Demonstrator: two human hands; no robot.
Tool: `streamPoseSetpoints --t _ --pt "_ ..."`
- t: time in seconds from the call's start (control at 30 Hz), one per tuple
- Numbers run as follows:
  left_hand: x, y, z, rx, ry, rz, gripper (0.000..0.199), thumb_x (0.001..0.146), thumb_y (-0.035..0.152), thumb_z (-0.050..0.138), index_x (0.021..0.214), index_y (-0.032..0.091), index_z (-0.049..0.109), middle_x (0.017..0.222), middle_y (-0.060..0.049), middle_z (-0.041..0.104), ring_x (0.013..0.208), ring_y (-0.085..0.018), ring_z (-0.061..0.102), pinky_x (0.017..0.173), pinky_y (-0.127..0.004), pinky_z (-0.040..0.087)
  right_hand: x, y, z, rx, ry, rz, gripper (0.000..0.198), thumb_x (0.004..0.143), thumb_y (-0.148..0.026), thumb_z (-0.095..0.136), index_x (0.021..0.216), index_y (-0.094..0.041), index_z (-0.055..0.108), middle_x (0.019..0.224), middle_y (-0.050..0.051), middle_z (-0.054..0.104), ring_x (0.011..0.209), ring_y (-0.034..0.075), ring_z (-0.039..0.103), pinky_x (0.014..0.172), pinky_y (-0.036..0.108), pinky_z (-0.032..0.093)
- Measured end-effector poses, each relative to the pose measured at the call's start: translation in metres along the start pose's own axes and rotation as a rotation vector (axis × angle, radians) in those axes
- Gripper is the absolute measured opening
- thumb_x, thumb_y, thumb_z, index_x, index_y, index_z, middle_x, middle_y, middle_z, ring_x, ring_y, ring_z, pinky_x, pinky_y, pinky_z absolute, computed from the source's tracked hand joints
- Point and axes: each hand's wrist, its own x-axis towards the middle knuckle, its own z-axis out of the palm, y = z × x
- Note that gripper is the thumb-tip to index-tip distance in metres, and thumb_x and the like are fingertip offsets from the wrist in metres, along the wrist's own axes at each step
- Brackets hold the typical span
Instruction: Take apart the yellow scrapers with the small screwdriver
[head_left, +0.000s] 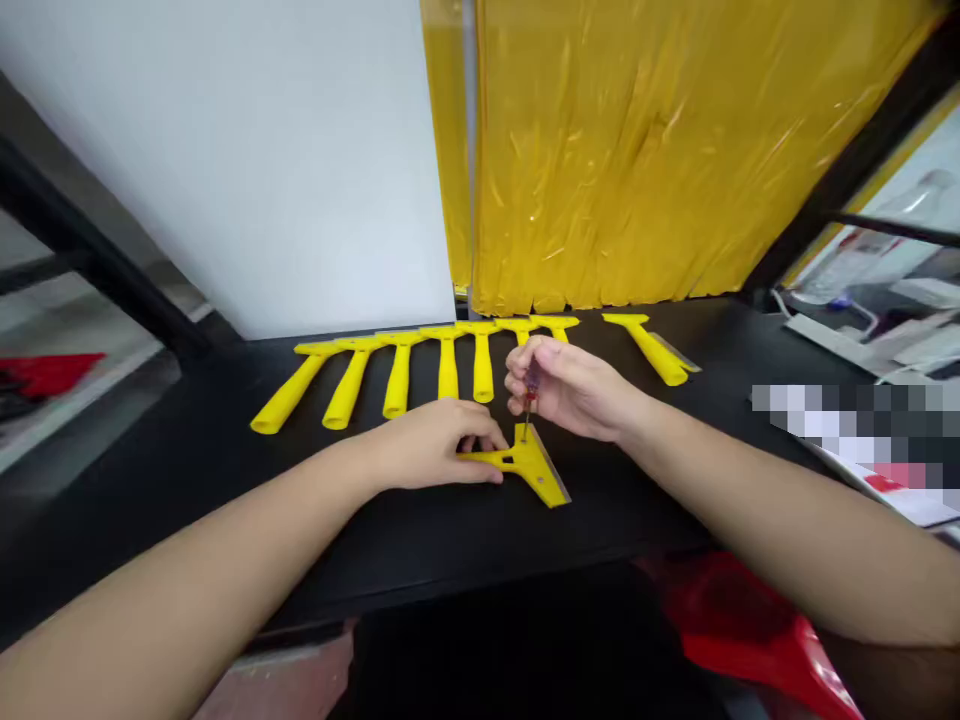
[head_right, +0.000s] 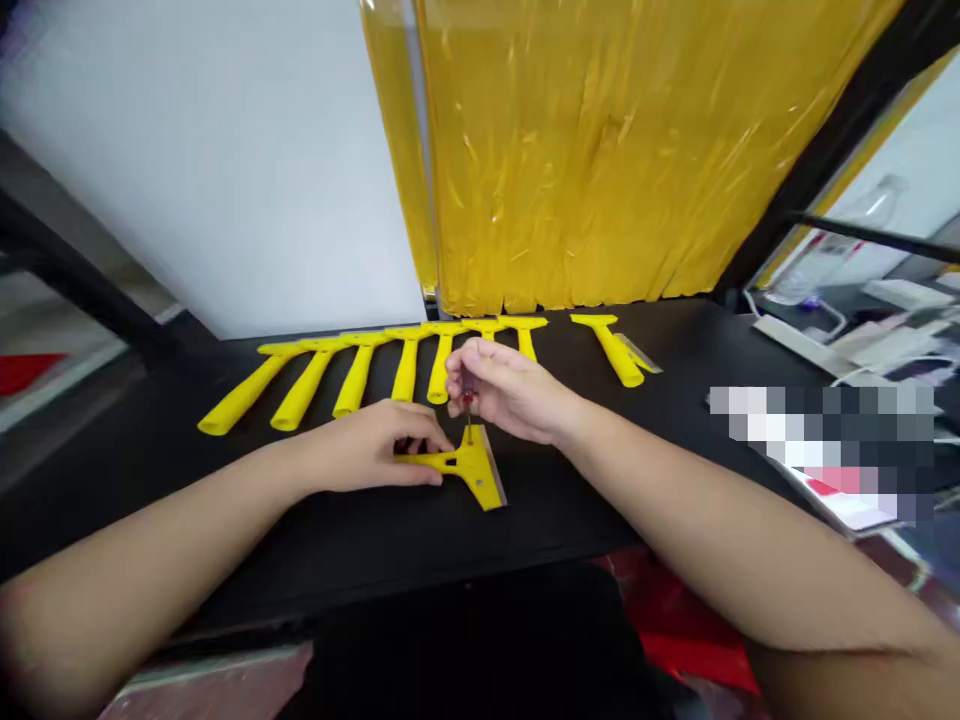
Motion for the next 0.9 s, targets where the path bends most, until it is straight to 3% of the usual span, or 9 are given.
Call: streamPoseSetpoints --t 0.07,0.17,0.3,0.4,0.47,0.57,0.77,0.9 --pt "-0.001 -0.001 0.0 -0.003 0.001 0.01 0.029 0.092 0.042 0.083 0.11 0.019 0.082 0.097 -0.003 0.074 0.08 -0.016 0.065 0.074 -0.028 0.048 -0.001 -0.001 0.001 0.002 -0.062 0.049 0.034 0.099 -0.05 0.076 0.089 -0.018 0.068 0.068 -0.005 0.052 0.064 0.011 0.051 0.072 0.031 0.054" --pt "-0.001 -0.003 0.0 -0.007 0.002 0.015 0.028 0.092 0.042 0.083 0.108 0.02 0.081 0.097 -0.003 0.074 0.08 -0.016 0.065 0.074 -0.028 0.049 -0.004 -0.002 0.004 0.009 -0.114 0.083 0.036 0.102 -0.057 0.069 0.095 -0.022 0.062 0.06 -0.01 0.039 0.054 0.01 0.039 0.069 0.029 0.05" --pt "-0.001 -0.004 0.001 -0.01 0.007 0.005 0.03 0.091 0.044 0.084 0.109 0.021 0.081 0.098 -0.003 0.075 0.08 -0.016 0.065 0.074 -0.028 0.05 -0.005 -0.003 0.007 0.017 -0.08 0.048 0.034 0.097 -0.044 0.08 0.095 -0.024 0.053 0.075 -0.006 0.055 0.065 0.011 0.05 0.073 0.029 0.05" --pt "-0.001 -0.004 0.001 -0.017 0.015 0.007 0.031 0.091 0.044 0.084 0.111 0.021 0.082 0.098 -0.004 0.075 0.079 -0.016 0.065 0.072 -0.027 0.051 -0.003 -0.003 0.004 0.006 -0.039 0.021 0.033 0.095 -0.042 0.082 0.091 -0.021 0.057 0.088 -0.002 0.063 0.077 0.014 0.059 0.078 0.033 0.055" --pt "-0.001 -0.004 0.0 -0.018 0.015 0.009 0.03 0.091 0.044 0.084 0.111 0.021 0.082 0.099 -0.004 0.076 0.078 -0.016 0.065 0.072 -0.027 0.05 -0.001 -0.003 0.001 0.003 -0.063 0.05 0.034 0.099 -0.046 0.077 0.086 -0.019 0.06 0.076 -0.003 0.057 0.07 0.012 0.056 0.078 0.033 0.055" --pt "-0.001 -0.004 0.0 -0.009 0.008 0.008 0.03 0.09 0.044 0.085 0.11 0.021 0.082 0.099 -0.004 0.076 0.079 -0.016 0.065 0.073 -0.027 0.05 -0.002 -0.004 0.0 0.013 -0.135 0.098 0.039 0.106 -0.057 0.063 0.09 -0.021 0.059 0.059 -0.01 0.036 0.054 0.01 0.037 0.072 0.03 0.05" --pt "-0.002 -0.003 -0.001 -0.013 0.015 0.001 0.03 0.091 0.044 0.083 0.111 0.021 0.082 0.098 -0.004 0.075 0.079 -0.016 0.067 0.072 -0.027 0.05 -0.007 -0.013 0.003 0.029 -0.11 0.059 0.033 0.101 -0.047 0.072 0.095 -0.025 0.049 0.068 -0.008 0.035 0.06 0.012 0.034 0.068 0.026 0.04" --pt "-0.001 -0.001 -0.002 -0.008 0.02 -0.01 0.031 0.091 0.043 0.083 0.112 0.021 0.082 0.098 -0.004 0.074 0.078 -0.015 0.066 0.07 -0.026 0.05 -0.012 -0.022 0.001 0.059 -0.26 0.083 0.03 0.107 -0.048 0.059 0.092 -0.024 0.049 0.067 -0.008 0.029 0.057 0.012 0.028 0.063 0.026 0.034"
